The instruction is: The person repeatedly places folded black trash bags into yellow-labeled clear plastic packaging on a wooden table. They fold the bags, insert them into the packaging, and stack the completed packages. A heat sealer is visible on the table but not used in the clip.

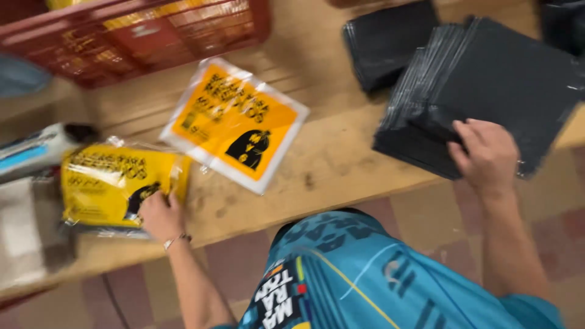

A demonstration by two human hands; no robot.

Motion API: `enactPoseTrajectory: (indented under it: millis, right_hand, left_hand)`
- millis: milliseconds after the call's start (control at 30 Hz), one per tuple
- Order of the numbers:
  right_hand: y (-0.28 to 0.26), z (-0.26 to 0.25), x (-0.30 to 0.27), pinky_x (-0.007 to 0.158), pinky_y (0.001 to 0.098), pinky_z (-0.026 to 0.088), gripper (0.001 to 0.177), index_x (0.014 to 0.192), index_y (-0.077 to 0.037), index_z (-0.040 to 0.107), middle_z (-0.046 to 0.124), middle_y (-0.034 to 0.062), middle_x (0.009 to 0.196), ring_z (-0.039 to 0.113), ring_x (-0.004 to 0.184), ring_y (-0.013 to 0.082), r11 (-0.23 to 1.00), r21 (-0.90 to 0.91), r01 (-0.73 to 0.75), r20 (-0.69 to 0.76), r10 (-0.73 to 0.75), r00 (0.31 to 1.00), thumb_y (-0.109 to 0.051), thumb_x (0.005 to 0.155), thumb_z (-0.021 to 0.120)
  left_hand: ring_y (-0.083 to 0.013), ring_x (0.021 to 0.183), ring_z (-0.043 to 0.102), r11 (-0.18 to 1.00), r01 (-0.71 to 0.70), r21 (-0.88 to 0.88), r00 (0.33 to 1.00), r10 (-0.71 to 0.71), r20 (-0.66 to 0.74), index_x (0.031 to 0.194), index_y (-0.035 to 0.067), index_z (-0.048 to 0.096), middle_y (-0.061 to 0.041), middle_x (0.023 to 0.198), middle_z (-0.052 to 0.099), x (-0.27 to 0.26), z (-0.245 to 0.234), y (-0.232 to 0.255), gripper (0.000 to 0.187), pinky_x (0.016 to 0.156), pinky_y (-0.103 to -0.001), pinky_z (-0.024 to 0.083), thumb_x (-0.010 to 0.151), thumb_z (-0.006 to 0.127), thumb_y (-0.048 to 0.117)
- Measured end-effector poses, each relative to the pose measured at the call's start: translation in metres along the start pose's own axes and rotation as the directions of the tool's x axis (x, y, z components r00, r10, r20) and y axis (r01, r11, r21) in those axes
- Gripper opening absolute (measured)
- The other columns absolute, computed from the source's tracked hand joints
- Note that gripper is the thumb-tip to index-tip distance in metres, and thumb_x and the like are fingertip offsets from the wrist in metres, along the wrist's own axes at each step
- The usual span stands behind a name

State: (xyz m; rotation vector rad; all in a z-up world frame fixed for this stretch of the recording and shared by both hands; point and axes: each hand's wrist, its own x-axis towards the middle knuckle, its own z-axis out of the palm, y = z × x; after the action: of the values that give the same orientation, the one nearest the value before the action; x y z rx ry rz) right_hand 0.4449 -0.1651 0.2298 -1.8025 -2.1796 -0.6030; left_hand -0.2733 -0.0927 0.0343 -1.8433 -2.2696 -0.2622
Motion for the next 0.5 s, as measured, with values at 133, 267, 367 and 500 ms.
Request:
enactPoseTrajectory:
  millis: [133, 267, 367, 500]
  right_hand:
    - [-0.001, -0.011, 0.006, 0.096, 0.0424, 0.057, 0.027, 0.123, -0.001, 0.079, 0.074, 0.0152, 0.118, 0.071, 0.110, 0.0330, 0.998, 0.060, 0.002, -0.060, 0.002, 0.998, -0.004, 0.096, 0.082]
    - [0.006, -0.012, 0.004, 0.098, 0.0427, 0.056, 0.022, 0.119, -0.002, 0.079, 0.073, 0.0124, 0.115, 0.070, 0.112, 0.0322, 0.988, 0.156, -0.008, -0.023, 0.011, 1.000, -0.006, 0.097, 0.080]
    - [0.007, -0.012, 0.005, 0.096, 0.0413, 0.056, 0.031, 0.122, -0.005, 0.078, 0.072, 0.0103, 0.113, 0.070, 0.112, 0.0302, 0.998, 0.037, 0.047, 0.012, -0.048, 0.999, -0.013, 0.093, 0.086]
    - [0.017, -0.008, 0.001, 0.085, 0.0389, 0.052, 0.017, 0.114, -0.007, 0.082, 0.072, 0.0077, 0.100, 0.063, 0.092, 0.0302, 0.992, 0.128, -0.019, 0.000, 0.019, 1.000, 0.000, 0.098, 0.080]
  left_hand:
    - [-0.0364, 0.108, 0.061, 0.993, -0.047, -0.109, 0.999, 0.047, -0.002, 0.116, 0.005, 0.072, -0.015, 0.112, 0.071, 0.011, -0.029, 0.057, 0.032, 0.078, -0.047, 0.054, 0.097, 0.075, 0.030]
    - [-0.0286, 0.116, 0.060, 0.886, 0.036, -0.463, 0.930, 0.140, 0.340, 0.120, 0.005, 0.068, -0.012, 0.121, 0.069, 0.010, -0.063, 0.125, 0.031, 0.104, -0.045, 0.047, 0.100, 0.066, 0.029]
    - [-0.0254, 0.113, 0.062, 0.804, -0.058, -0.592, 0.909, 0.287, 0.302, 0.117, 0.006, 0.068, -0.010, 0.118, 0.070, 0.001, -0.070, 0.166, 0.030, 0.102, -0.043, 0.047, 0.101, 0.062, 0.030]
    - [-0.0247, 0.100, 0.064, 0.652, -0.184, -0.735, 0.877, 0.446, 0.176, 0.110, 0.007, 0.070, -0.008, 0.107, 0.072, -0.007, -0.091, 0.213, 0.024, 0.088, -0.039, 0.050, 0.099, 0.064, 0.027]
